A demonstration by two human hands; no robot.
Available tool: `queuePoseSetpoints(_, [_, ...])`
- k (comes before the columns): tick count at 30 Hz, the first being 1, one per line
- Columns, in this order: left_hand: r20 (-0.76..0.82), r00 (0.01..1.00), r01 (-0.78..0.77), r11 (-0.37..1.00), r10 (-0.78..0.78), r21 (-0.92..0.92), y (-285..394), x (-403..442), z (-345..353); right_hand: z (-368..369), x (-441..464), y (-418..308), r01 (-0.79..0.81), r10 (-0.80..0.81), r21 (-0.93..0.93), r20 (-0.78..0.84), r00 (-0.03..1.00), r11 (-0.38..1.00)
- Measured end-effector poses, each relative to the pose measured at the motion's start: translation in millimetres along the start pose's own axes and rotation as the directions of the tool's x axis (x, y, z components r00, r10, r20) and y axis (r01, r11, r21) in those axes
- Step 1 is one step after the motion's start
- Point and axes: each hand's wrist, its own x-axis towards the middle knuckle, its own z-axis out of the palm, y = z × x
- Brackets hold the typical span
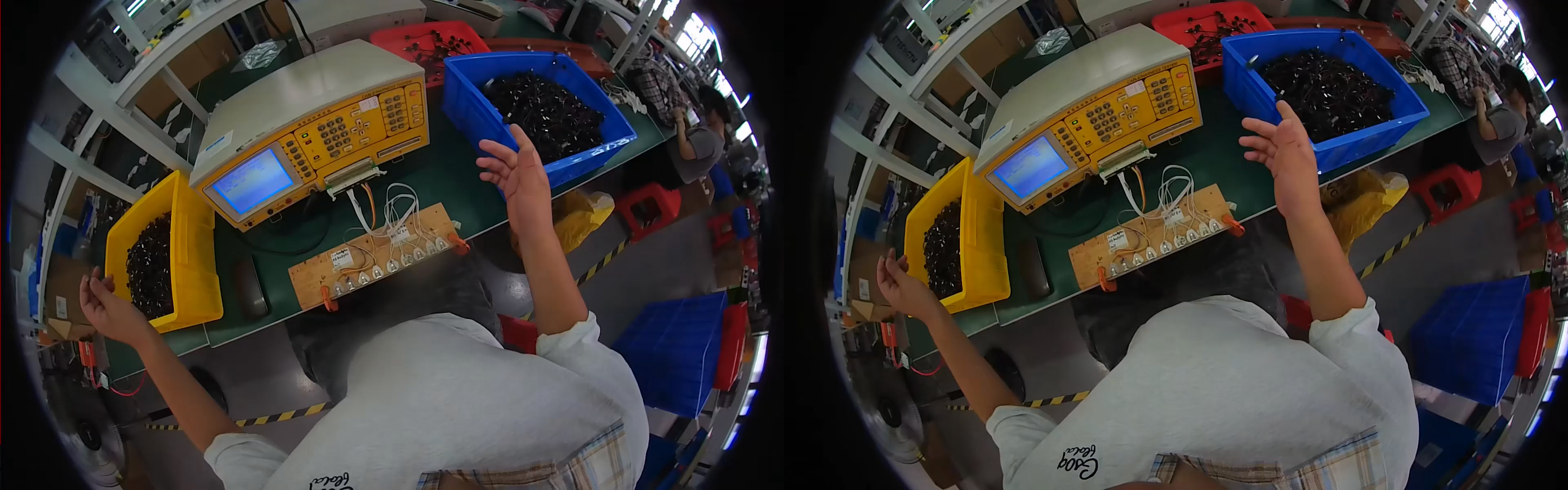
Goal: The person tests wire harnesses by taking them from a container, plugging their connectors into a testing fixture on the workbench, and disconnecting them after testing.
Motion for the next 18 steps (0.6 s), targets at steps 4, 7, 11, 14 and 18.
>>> queuePoseSetpoints(4, [0.314, 0.935, 0.298, 0.849, -0.167, -0.437, 26.1, -110.4, 3.8, 10.1, -46.9, 42.2, -0.218, 0.272, -0.226, 0.243, 0.931, 0.949])
queuePoseSetpoints(7, [0.735, 0.537, 0.834, 0.394, -0.414, -0.387, 62.6, -228.0, 4.1, 34.6, -103.0, 87.1, -0.404, 0.472, -0.253, 0.352, 0.808, 0.879])
queuePoseSetpoints(11, [0.859, -0.176, 0.969, -0.239, -0.481, 0.064, 59.0, -341.0, 7.1, 47.7, -140.4, 103.1, -0.712, 0.683, -0.129, 0.439, 0.584, 0.691])
queuePoseSetpoints(14, [0.831, -0.285, 0.939, -0.312, -0.477, 0.143, 41.3, -360.1, 1.7, 37.3, -140.9, 113.0, -0.786, 0.812, -0.292, 0.415, 0.409, 0.545])
queuePoseSetpoints(18, [0.818, -0.261, 0.956, -0.255, -0.513, 0.145, 23.0, -358.9, 11.9, 19.5, -144.4, 122.0, -0.835, 0.890, -0.376, 0.374, 0.261, 0.402])
